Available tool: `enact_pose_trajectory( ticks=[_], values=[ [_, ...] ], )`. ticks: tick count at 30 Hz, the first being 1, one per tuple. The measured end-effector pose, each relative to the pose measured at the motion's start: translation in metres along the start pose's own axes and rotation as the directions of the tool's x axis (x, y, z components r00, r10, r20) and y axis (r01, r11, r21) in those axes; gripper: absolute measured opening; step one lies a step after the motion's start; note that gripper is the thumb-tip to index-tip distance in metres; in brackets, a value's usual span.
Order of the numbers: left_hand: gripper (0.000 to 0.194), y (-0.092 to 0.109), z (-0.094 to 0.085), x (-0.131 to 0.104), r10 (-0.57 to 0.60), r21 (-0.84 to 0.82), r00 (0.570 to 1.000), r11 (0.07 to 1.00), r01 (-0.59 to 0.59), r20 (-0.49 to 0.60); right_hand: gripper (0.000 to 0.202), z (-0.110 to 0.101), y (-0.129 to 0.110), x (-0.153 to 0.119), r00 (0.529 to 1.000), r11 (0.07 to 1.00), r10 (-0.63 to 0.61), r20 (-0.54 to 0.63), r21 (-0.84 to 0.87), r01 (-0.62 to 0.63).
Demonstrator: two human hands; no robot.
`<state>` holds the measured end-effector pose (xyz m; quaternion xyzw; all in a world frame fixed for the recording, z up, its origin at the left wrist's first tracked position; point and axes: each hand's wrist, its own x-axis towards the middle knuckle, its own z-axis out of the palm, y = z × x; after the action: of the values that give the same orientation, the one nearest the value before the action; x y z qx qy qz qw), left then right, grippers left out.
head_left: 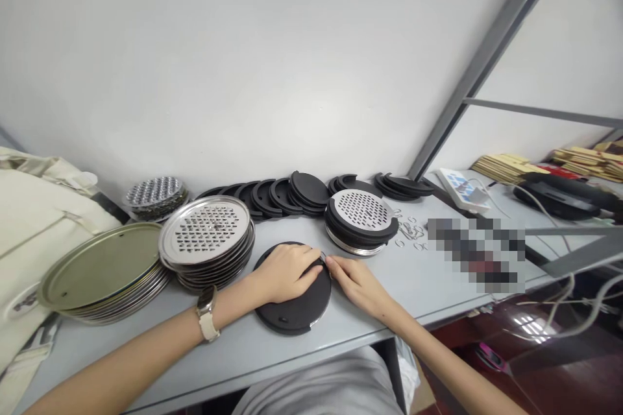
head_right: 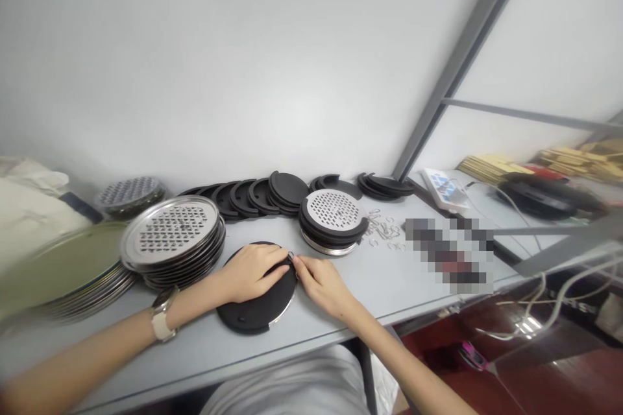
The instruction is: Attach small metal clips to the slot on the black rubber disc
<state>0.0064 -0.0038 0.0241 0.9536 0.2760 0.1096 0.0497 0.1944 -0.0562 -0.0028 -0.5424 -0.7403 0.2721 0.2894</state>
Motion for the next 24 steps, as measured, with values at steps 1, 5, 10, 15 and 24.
enact_pose_trajectory(
  ticks=[1,5,10,15,24],
  values=[
    [0.015,-0.0001,0.0000,0.0001,-0.001,0.001,1.000,1.000,0.001,0.003,0.043,0.0000,-0.0001,-0.0002,1.000,1.000,0.000,-0.002,0.002,0.000],
    [0.015,-0.0005,0.0001,0.0005,0.008,-0.003,1.000,1.000,-0.008,0.006,0.045,0.0003,0.0003,-0.0003,1.000,1.000,0.001,-0.009,-0.008,-0.001],
    [0.016,-0.0001,0.0008,0.0006,-0.004,-0.023,1.000,1.000,0.004,-0.007,0.042,0.0013,0.0015,0.0002,1.000,0.999,-0.020,-0.009,-0.049,0.019],
    [0.016,-0.0004,0.0003,0.0006,0.011,-0.012,1.000,1.000,-0.011,-0.013,0.042,0.0028,0.0030,-0.0004,1.000,0.997,-0.028,-0.007,-0.069,0.027],
    [0.007,0.0012,-0.0020,0.0002,-0.007,0.001,1.000,1.000,0.007,-0.012,0.041,0.0031,0.0014,-0.0002,1.000,0.997,-0.013,-0.015,-0.074,0.012]
  ],
)
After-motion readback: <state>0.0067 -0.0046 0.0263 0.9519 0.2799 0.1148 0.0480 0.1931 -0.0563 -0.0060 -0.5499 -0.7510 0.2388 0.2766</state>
